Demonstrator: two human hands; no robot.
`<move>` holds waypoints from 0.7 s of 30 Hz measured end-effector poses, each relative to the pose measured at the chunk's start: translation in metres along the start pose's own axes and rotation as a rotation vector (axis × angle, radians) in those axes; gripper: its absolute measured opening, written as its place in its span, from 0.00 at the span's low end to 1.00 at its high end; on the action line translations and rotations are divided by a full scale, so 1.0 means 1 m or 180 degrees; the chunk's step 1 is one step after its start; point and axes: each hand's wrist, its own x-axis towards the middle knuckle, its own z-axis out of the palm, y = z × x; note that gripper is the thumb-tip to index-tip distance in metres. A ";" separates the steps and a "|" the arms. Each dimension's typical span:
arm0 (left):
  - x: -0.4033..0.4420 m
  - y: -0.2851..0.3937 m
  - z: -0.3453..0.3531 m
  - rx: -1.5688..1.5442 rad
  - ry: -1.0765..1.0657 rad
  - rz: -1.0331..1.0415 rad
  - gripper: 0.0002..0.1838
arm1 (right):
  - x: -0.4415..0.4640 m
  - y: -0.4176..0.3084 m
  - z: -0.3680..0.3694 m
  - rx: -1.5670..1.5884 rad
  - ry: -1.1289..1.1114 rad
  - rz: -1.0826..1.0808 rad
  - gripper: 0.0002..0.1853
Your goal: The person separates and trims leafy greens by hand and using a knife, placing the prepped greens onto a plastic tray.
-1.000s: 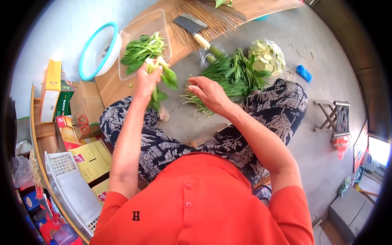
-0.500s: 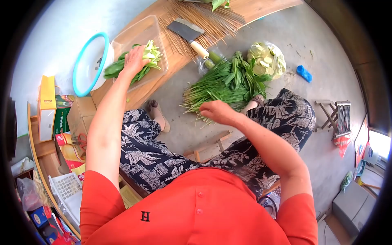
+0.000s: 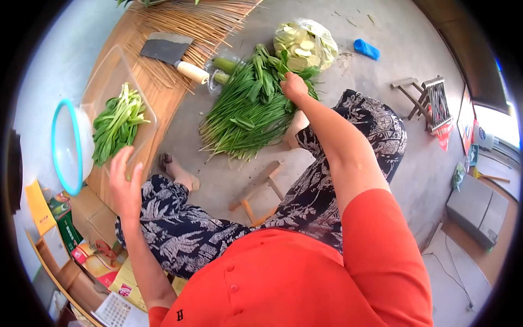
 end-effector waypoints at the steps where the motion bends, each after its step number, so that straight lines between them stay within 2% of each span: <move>1: 0.002 0.002 0.004 -0.0021 -0.0034 -0.0001 0.20 | 0.007 0.000 0.003 -0.0018 -0.0012 0.0033 0.22; 4: 0.018 0.016 0.007 -0.0412 -0.0160 -0.0167 0.18 | 0.025 -0.010 0.013 -0.0215 0.0016 -0.0132 0.28; 6: 0.029 0.021 0.008 -0.0402 -0.0277 -0.0162 0.16 | 0.032 -0.016 0.022 -0.0158 0.0013 0.0541 0.34; 7: 0.030 0.025 0.008 -0.0412 -0.0293 -0.0156 0.16 | 0.033 -0.018 0.026 -0.0051 -0.0076 0.0743 0.42; 8: 0.032 0.026 0.009 -0.0416 -0.0308 -0.0158 0.16 | 0.034 -0.020 0.031 -0.0056 -0.0083 0.0756 0.42; 10: 0.034 0.025 0.011 -0.0504 -0.0380 -0.0044 0.15 | 0.033 -0.027 0.045 0.0021 0.0194 0.1016 0.51; 11: 0.035 0.024 0.013 -0.0489 -0.0398 -0.0005 0.15 | 0.036 -0.032 0.049 -0.0115 0.0041 0.1088 0.57; 12: 0.036 0.023 0.015 -0.0484 -0.0408 -0.0015 0.15 | 0.038 -0.035 0.052 -0.0117 0.0026 0.1091 0.57; 15: 0.036 0.023 0.017 -0.0726 -0.0515 -0.0179 0.16 | 0.046 -0.037 0.059 -0.0946 0.0158 0.1049 0.58; 18: 0.034 0.025 0.017 -0.0701 -0.0690 -0.0306 0.17 | 0.061 -0.032 0.032 -0.0553 -0.0678 0.1416 0.36; 19: 0.033 0.023 0.018 -0.0717 -0.0697 -0.0280 0.18 | 0.064 -0.024 0.033 -0.0397 -0.0563 0.1488 0.28; 20: 0.033 0.023 0.017 -0.0717 -0.0686 -0.0289 0.18 | 0.067 -0.017 0.034 -0.0403 -0.0565 0.1474 0.28; 21: 0.032 0.023 0.017 -0.0724 -0.0735 -0.0297 0.18 | 0.068 -0.013 0.033 -0.0326 -0.0730 0.1183 0.29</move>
